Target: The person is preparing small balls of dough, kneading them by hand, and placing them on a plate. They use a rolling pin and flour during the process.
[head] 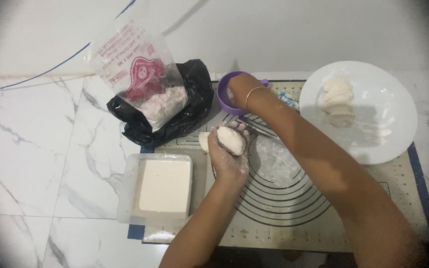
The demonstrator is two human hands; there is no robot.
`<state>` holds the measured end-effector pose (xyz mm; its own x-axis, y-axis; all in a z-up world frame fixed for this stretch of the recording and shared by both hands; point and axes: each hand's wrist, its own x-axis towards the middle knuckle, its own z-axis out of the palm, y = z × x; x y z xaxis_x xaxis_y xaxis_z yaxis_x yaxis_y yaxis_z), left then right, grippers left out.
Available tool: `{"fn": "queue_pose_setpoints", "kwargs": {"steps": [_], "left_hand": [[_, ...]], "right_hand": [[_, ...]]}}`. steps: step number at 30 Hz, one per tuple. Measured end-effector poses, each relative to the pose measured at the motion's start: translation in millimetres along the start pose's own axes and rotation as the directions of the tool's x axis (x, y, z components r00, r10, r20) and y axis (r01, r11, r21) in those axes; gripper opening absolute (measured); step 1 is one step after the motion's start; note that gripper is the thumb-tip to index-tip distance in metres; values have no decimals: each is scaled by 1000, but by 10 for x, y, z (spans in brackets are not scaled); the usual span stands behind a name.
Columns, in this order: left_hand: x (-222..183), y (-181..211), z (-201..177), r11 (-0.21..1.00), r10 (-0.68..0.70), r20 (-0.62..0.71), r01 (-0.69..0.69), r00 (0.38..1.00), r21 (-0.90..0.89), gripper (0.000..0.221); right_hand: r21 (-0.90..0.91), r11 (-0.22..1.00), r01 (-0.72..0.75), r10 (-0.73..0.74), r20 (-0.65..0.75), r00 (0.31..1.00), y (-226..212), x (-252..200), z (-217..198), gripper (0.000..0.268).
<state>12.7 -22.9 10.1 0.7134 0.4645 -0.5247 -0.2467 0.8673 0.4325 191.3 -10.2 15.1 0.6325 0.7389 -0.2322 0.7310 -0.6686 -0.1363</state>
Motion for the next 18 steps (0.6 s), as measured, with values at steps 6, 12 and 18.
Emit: {"fn": "queue_pose_setpoints", "kwargs": {"steps": [6,12,18], "left_hand": [[-90,35,90,996,-76,0,76,997,37,33],[-51,6,69,980,-192,45,194,980,-44,40],[-307,114,267,955,-251,246,281,936,-99,67]], "right_hand": [[266,964,28,9,-139,990,-20,-285,-379,11],[428,892,146,-104,-120,987,-224,-1314,-924,18],[182,897,402,-332,-323,886,-224,-2031,-263,27]]}}
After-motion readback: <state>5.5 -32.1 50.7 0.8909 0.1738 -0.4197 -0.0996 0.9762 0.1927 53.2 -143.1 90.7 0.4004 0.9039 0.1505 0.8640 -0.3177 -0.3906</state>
